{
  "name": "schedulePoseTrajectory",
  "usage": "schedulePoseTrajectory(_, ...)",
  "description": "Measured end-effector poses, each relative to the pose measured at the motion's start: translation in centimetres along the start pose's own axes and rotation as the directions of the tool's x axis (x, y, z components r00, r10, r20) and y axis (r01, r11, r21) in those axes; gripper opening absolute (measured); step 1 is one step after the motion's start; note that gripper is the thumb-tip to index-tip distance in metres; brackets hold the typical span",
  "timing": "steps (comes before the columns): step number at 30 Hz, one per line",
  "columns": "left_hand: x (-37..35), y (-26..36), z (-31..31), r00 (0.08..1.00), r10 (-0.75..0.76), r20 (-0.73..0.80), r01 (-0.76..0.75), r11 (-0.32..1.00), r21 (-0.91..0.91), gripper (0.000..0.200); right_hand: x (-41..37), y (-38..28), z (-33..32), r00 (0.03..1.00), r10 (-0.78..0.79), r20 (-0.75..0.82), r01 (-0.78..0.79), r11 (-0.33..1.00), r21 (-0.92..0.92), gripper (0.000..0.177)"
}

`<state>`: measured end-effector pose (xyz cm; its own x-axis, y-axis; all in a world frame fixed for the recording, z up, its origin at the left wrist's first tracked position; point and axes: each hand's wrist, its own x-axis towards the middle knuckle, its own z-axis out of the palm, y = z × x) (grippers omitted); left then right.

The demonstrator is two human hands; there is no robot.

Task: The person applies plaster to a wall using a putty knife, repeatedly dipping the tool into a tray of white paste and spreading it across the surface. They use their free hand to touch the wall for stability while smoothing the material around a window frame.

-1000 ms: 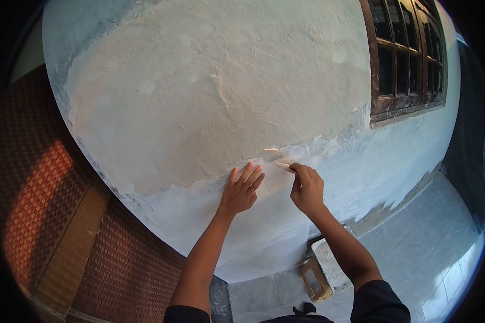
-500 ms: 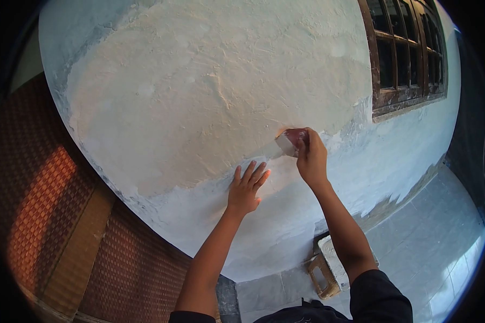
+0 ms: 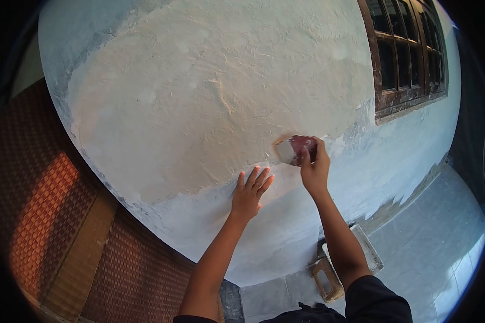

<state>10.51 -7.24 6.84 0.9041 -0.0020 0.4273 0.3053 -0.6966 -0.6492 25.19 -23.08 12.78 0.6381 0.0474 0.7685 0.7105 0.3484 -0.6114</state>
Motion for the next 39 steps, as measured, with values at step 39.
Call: schedulePoseTrajectory(39, 0.1, 0.1, 1.0, 0.999, 0.019, -0.044, -0.012, 0.988, 0.153, 0.127, -1.3, -0.6, 2.6, 0.998, 0.035, 0.047, -0.04, 0.993, 0.113, 0.026)
